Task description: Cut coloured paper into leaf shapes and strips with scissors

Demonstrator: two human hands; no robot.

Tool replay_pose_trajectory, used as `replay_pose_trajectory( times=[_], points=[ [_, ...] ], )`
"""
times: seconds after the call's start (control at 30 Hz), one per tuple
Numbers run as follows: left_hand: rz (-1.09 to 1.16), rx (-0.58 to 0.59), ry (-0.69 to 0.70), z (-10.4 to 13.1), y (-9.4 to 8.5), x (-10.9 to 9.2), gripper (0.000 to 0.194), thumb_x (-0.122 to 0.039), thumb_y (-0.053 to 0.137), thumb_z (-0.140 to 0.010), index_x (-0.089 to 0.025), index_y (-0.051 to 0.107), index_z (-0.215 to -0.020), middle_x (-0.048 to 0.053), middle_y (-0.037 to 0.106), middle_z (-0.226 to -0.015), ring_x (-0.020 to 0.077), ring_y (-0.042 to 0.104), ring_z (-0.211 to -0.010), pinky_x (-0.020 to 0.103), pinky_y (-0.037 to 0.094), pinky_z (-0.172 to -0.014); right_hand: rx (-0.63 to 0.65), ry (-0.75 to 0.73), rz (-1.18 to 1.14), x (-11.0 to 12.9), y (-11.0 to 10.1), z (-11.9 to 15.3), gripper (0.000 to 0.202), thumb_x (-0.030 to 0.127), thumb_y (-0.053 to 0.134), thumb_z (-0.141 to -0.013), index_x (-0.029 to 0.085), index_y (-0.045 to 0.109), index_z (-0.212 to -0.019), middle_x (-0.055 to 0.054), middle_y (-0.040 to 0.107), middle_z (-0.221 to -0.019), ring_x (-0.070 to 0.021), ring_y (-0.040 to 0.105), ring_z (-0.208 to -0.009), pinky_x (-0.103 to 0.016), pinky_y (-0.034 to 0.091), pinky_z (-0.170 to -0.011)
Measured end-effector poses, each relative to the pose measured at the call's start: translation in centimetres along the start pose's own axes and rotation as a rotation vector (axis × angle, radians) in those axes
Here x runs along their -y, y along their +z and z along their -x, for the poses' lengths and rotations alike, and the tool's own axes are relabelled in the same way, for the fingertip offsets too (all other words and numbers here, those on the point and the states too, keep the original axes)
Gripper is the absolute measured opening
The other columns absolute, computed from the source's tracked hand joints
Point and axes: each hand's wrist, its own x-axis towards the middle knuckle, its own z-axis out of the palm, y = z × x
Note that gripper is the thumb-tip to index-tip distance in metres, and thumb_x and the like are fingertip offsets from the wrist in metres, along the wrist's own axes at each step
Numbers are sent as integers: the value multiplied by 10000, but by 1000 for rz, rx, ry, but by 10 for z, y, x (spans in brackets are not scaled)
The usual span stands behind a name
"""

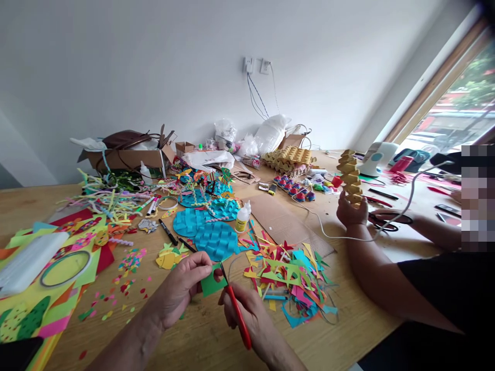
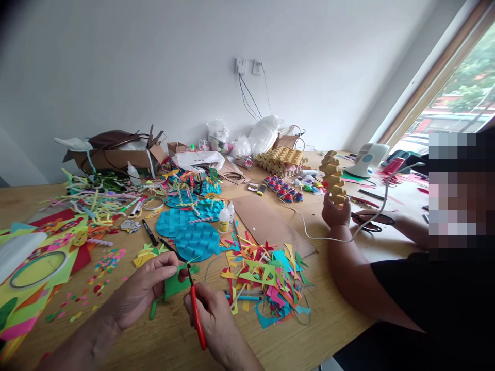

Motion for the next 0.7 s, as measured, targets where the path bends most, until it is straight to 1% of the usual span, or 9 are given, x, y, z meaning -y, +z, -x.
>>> replay_pose_trajectory(
  times=[0.17,0.27,0.33,0.43,0.57,0.7],
  points=[
    [13,30,-31,-8,3,1,81,-155,568,-739,-163,540,-663,3,646,-686,128,570,-673,219,424,-611,-18,17,-78,-3,-3,-1,286,381,438,-819,170,457,-627,55,392,-485,-74,368,-445,-171,277,-411],
    [13,36,-36,-14,4,3,91,-154,573,-734,-161,534,-652,-4,640,-659,114,559,-627,208,424,-584,-37,34,-137,-3,-4,-1,340,448,432,-809,163,473,-628,58,383,-466,-68,344,-424,-170,265,-398],
    [10,45,-41,-18,4,5,90,-153,570,-737,-160,534,-654,-1,641,-657,116,562,-633,211,427,-591,-56,43,-165,-2,-4,-1,367,482,438,-795,156,490,-634,63,370,-450,-66,337,-413,-171,260,-393],
    [4,64,-51,-22,6,7,91,-156,561,-744,-160,533,-658,10,651,-681,127,573,-662,228,434,-614,-87,37,-188,-1,-5,0,385,505,449,-779,148,505,-643,70,356,-428,-63,330,-397,-172,254,-390],
    [-17,79,-84,-25,9,6,97,-163,561,-747,-161,531,-655,12,654,-693,118,564,-637,230,432,-611,-108,43,-217,-1,-6,1,390,515,466,-763,148,505,-638,71,367,-417,-59,328,-382,-173,248,-383],
    [-42,77,-88,-26,12,4,97,-166,562,-746,-162,531,-654,13,656,-698,117,560,-641,226,429,-612,-128,49,-237,-6,-6,1,403,531,465,-758,152,492,-624,74,360,-411,-54,318,-368,-169,241,-370]
  ],
)
